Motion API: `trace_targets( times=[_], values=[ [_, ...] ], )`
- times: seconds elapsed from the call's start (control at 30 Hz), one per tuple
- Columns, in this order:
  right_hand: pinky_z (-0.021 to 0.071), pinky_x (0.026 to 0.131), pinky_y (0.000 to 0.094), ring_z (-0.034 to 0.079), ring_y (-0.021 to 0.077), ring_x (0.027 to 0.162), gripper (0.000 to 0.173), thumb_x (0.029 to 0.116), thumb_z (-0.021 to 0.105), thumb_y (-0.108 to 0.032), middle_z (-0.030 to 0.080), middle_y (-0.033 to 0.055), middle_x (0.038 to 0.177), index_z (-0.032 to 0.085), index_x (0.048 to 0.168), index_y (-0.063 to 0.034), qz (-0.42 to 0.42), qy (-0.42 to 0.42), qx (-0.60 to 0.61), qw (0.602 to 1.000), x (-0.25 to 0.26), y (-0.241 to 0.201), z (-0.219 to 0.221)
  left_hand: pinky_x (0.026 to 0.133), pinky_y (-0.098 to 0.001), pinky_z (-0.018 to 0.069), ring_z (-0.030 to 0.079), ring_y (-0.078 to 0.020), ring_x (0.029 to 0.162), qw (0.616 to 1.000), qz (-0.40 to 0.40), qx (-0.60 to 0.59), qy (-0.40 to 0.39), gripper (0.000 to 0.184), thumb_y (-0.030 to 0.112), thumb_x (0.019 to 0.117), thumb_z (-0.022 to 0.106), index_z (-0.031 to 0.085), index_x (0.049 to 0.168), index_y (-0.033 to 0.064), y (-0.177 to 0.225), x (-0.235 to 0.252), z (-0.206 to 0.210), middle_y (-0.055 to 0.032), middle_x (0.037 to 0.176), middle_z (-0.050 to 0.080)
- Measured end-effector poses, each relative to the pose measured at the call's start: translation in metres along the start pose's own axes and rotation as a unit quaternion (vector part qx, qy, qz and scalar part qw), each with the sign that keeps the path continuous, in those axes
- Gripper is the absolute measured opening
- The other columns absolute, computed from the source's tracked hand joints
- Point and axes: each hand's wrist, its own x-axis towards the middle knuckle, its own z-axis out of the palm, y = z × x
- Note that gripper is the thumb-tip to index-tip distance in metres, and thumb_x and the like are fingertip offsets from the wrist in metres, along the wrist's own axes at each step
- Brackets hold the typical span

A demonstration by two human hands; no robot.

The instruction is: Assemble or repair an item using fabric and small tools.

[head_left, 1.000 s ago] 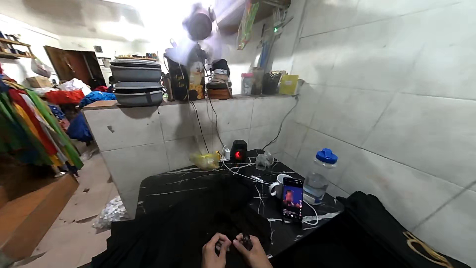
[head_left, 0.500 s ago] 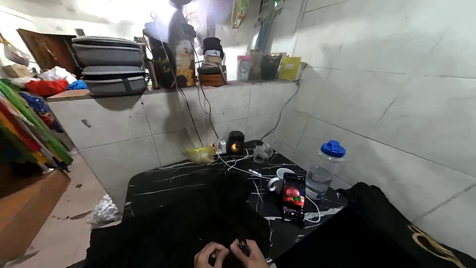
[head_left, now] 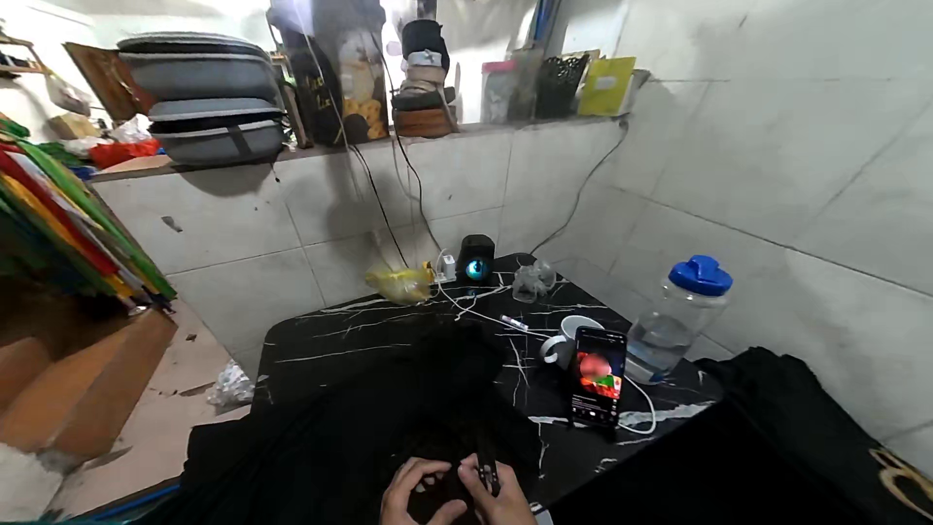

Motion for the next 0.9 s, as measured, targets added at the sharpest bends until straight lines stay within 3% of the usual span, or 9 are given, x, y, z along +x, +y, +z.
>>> trace_targets(
  times=[0.13, 0.23, 0.37, 0.57, 0.67, 0.73, 0.8, 0.9],
  values=[
    [0.0554, 0.067, 0.0207, 0.064, 0.0013, 0.069, 0.014, 0.094, 0.073, -0.012, 0.071, -0.0011, 0.081, 0.072, 0.102, 0.0001, -0.039, -0.015, -0.059, 0.997, -0.001, -0.004, 0.004, 0.086, -0.0259, 0.0584, 0.07, -0.0093, 0.092, 0.999, 0.019, 0.028, 0.038, 0.024, 0.011, 0.079, 0.085, 0.076, 0.098, -0.0001, -0.003, -0.003, 0.006, -0.0066, 0.096, 0.074],
    [0.0523, 0.061, 0.0202, 0.059, 0.0014, 0.063, 0.027, 0.0884, 0.081, -0.021, 0.07, 0.0002, 0.084, 0.072, 0.104, 0.0003, -0.024, -0.021, -0.074, 0.997, -0.001, 0.0, 0.005, 0.084, -0.0224, 0.0597, 0.072, -0.0058, 0.086, 0.996, 0.033, 0.019, 0.075, 0.008, 0.0, 0.0831, 0.077, 0.078, 0.09, -0.0018, -0.004, -0.005, 0.006, -0.0053, 0.089, 0.076],
    [0.0452, 0.054, 0.0186, 0.05, 0.0, 0.055, 0.032, 0.0851, 0.084, -0.021, 0.066, -0.0014, 0.079, 0.071, 0.106, -0.0001, -0.004, -0.024, -0.094, 0.995, 0.0, 0.0, 0.004, 0.077, -0.0196, 0.0571, 0.067, -0.002, 0.076, 0.996, -0.001, 0.043, 0.077, 0.004, 0.004, 0.0891, 0.073, 0.074, 0.091, 0.0005, 0.003, -0.004, 0.007, -0.0012, 0.083, 0.072],
    [0.0546, 0.065, 0.0208, 0.063, 0.0019, 0.068, 0.018, 0.0925, 0.074, -0.012, 0.072, -0.0003, 0.086, 0.072, 0.106, -0.0001, -0.016, -0.036, -0.058, 0.998, 0.002, 0.0, -0.002, 0.083, -0.0241, 0.0578, 0.069, -0.0061, 0.087, 0.999, -0.013, 0.004, 0.035, 0.016, 0.007, 0.0898, 0.074, 0.076, 0.105, 0.0007, 0.002, -0.004, 0.002, -0.0038, 0.096, 0.075],
    [0.0478, 0.059, 0.0185, 0.056, -0.0009, 0.063, 0.012, 0.0955, 0.069, -0.011, 0.066, -0.0041, 0.077, 0.072, 0.103, -0.002, -0.018, -0.029, -0.062, 0.997, 0.003, 0.003, -0.002, 0.086, -0.0247, 0.0592, 0.071, -0.0071, 0.088, 0.998, -0.02, 0.019, 0.059, 0.012, 0.006, 0.0869, 0.077, 0.079, 0.098, 0.0021, 0.002, -0.003, 0.005, -0.004, 0.094, 0.077],
    [0.0493, 0.062, 0.0199, 0.057, 0.0006, 0.064, 0.016, 0.0964, 0.069, -0.015, 0.066, -0.0023, 0.077, 0.072, 0.103, -0.0011, -0.018, -0.016, -0.089, 0.996, 0.004, 0.004, 0.002, 0.084, -0.0242, 0.0582, 0.07, -0.0059, 0.084, 0.995, -0.03, 0.045, 0.08, 0.007, 0.004, 0.0865, 0.077, 0.078, 0.093, 0.0027, 0.004, -0.003, 0.01, -0.0026, 0.089, 0.075],
    [0.0522, 0.063, 0.0221, 0.06, 0.0034, 0.065, 0.026, 0.0918, 0.076, -0.023, 0.068, 0.0007, 0.08, 0.071, 0.105, -0.0003, 0.008, -0.001, -0.11, 0.994, 0.003, 0.0, 0.007, 0.085, -0.029, 0.0587, 0.071, -0.0089, 0.084, 0.991, -0.033, 0.082, 0.096, 0.006, 0.004, 0.0884, 0.073, 0.077, 0.093, 0.0032, 0.007, -0.005, 0.013, -0.0027, 0.088, 0.075],
    [0.0449, 0.058, 0.0227, 0.05, 0.0047, 0.06, 0.04, 0.0842, 0.084, -0.029, 0.064, 0.0018, 0.08, 0.07, 0.107, 0.0005, 0.01, 0.007, -0.16, 0.987, 0.001, -0.007, 0.013, 0.094, -0.0508, 0.0526, 0.07, -0.026, 0.097, 0.982, -0.044, 0.164, 0.082, 0.01, 0.007, 0.0915, 0.068, 0.077, 0.096, 0.0045, 0.016, -0.01, 0.008, -0.0091, 0.097, 0.075]
  ],
)
